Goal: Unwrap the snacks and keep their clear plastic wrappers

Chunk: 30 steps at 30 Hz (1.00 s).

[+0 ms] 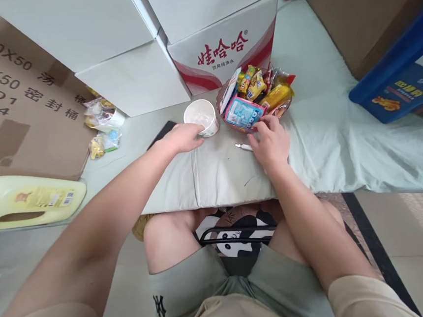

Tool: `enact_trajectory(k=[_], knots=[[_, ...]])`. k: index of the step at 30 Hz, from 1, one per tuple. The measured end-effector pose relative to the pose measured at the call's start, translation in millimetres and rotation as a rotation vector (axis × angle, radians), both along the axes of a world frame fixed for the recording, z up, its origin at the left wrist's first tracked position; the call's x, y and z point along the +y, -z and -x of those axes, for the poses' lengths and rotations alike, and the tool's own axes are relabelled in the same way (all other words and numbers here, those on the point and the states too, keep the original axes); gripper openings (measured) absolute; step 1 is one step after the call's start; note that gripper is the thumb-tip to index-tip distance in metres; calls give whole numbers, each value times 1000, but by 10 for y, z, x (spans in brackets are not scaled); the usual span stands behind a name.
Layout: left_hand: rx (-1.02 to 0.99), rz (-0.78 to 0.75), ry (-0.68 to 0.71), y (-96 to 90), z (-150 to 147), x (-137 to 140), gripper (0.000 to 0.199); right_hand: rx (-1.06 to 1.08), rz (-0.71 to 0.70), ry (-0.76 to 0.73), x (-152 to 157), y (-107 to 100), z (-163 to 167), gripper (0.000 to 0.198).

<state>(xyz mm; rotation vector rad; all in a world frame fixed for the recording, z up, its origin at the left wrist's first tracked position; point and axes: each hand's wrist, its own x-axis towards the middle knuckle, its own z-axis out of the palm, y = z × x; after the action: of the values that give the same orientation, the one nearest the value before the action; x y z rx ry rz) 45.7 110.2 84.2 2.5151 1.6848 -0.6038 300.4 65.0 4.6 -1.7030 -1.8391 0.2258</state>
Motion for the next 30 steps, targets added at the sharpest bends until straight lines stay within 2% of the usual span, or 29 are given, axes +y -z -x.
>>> enact_trajectory(k=[3,7,11,16,18,23,27,30], knots=[[-78,-61,13,-45,12,-105,36,-8,11,14,19,3,-28,21],[-220,-234,12,-118,24,-205,40,-16,-2,42,17,18,-93,23],[-334,-382,107,-133,-171,-301,32,-19,-11,87,23,32,-210,25],[-483,-311,301,87,-603,-399,26,-88,38,177,78,-26,-427,28],[-552,-236,270,214,-747,-405,27,-134,86,207,119,-81,-532,29],[-734,-26,-11,464,-1006,-267,39,-232,186,242,361,-199,-794,34],[-730,-25,-57,593,-1161,11,39,-233,224,299,743,-272,-914,38],[-674,-61,-63,697,-1204,249,39,-162,176,385,994,-313,-951,43]])
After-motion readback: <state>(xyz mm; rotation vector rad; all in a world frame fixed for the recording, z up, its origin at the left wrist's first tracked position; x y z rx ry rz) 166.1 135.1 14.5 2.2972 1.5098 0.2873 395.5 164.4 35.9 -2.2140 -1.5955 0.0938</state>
